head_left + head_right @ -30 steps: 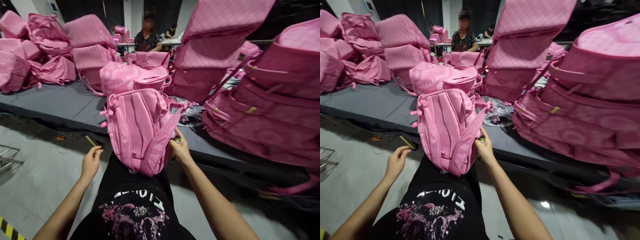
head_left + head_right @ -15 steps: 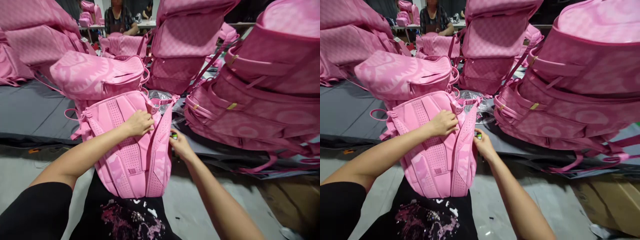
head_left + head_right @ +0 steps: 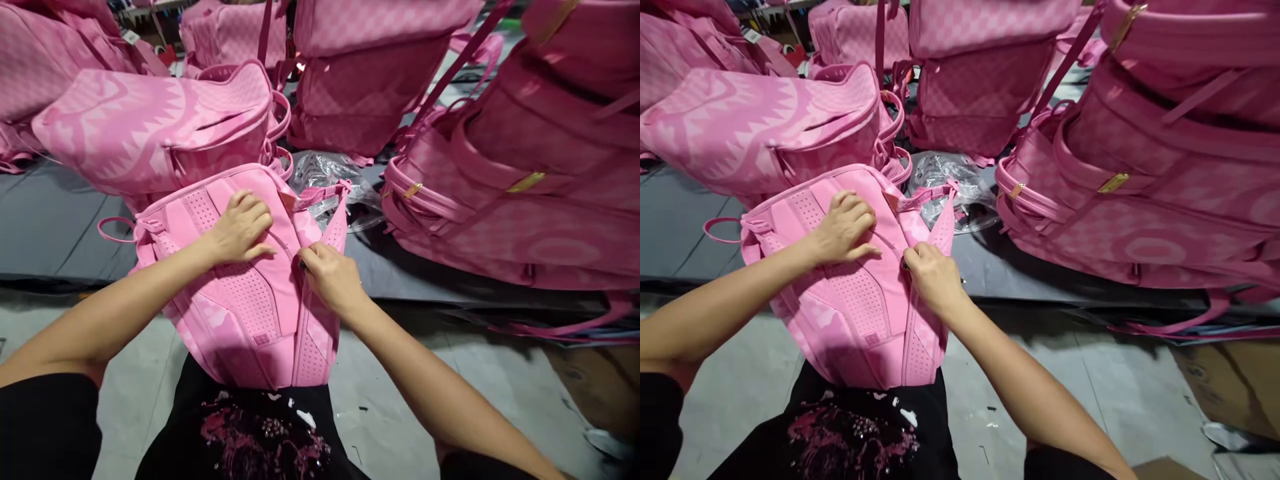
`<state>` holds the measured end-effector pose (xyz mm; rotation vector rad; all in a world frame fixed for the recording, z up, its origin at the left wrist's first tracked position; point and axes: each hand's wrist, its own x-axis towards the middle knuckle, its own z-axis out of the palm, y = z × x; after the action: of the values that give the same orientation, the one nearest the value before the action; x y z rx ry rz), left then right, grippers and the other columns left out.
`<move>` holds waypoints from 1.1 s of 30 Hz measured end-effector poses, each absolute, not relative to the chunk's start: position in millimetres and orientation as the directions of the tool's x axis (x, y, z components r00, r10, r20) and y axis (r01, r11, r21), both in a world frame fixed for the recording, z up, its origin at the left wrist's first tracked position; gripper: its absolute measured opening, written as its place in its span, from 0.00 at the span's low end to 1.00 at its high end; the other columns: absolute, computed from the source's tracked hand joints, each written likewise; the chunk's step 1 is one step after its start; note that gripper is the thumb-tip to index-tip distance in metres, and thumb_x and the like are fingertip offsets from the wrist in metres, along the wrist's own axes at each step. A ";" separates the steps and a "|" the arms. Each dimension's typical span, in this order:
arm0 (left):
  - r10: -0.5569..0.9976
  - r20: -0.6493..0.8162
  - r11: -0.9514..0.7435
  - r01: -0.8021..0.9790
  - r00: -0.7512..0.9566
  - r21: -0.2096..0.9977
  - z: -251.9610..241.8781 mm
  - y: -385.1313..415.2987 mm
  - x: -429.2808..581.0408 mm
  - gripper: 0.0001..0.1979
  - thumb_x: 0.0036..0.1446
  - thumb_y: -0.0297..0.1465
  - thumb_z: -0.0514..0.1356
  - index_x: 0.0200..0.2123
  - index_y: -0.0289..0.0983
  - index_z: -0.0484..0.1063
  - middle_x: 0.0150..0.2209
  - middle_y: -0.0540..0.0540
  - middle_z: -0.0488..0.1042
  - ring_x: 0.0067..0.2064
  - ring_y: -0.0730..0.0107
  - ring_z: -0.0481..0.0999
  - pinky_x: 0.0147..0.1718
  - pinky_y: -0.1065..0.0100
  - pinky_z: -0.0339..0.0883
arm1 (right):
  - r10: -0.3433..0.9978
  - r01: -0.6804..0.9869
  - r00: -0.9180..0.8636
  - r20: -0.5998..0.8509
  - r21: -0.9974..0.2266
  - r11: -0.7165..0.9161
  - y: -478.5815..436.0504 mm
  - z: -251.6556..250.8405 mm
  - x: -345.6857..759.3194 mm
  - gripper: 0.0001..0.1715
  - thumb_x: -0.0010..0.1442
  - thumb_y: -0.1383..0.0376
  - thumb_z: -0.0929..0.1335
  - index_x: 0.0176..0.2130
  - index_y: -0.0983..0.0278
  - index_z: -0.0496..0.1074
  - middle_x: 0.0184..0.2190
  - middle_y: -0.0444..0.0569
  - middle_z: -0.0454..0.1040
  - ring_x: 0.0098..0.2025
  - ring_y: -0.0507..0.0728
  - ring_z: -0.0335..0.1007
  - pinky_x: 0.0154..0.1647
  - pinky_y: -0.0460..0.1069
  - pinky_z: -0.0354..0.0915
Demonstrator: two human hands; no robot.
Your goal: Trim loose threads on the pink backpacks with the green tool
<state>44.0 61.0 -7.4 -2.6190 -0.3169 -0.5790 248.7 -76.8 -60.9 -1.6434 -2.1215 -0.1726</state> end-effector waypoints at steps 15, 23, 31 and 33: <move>0.028 0.671 -0.935 0.257 0.741 -0.245 -40.1 60.4 43.3 0.20 0.69 0.44 0.48 0.31 0.39 0.69 0.32 0.46 0.75 0.40 0.61 0.70 0.53 0.54 0.56 | 0.563 0.640 -0.760 0.325 0.223 0.735 -16.3 -29.5 268.7 0.12 0.70 0.69 0.64 0.39 0.65 0.77 0.31 0.50 0.73 0.35 0.58 0.57 0.40 0.53 0.49; -0.001 0.693 -0.920 0.271 0.721 -0.283 -45.1 62.3 44.8 0.20 0.69 0.45 0.46 0.31 0.41 0.66 0.32 0.49 0.73 0.40 0.63 0.68 0.54 0.55 0.57 | 0.757 0.821 -0.561 0.334 0.107 0.561 -27.0 -38.6 258.2 0.06 0.61 0.71 0.69 0.36 0.63 0.77 0.34 0.47 0.76 0.38 0.58 0.59 0.46 0.55 0.48; -0.047 0.725 -0.931 0.232 0.687 -0.281 -41.5 60.0 45.9 0.20 0.70 0.43 0.46 0.30 0.39 0.67 0.31 0.48 0.73 0.39 0.63 0.68 0.52 0.55 0.58 | 0.680 0.768 -0.635 0.367 0.211 0.604 -25.8 -31.5 257.5 0.13 0.68 0.71 0.65 0.38 0.61 0.78 0.36 0.47 0.76 0.40 0.59 0.60 0.56 0.58 0.45; -0.041 0.723 -0.932 0.235 0.690 -0.277 -41.9 60.1 45.6 0.20 0.70 0.43 0.46 0.30 0.39 0.67 0.31 0.48 0.73 0.39 0.63 0.68 0.51 0.55 0.59 | 0.665 0.753 -0.655 0.358 0.236 0.614 -24.3 -30.2 256.4 0.13 0.69 0.70 0.64 0.37 0.62 0.78 0.37 0.47 0.76 0.41 0.59 0.60 0.57 0.58 0.45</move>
<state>45.6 60.1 -41.9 -2.5539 -0.1523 -1.1039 256.4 -24.3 -30.2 -1.1646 -2.6051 -0.5424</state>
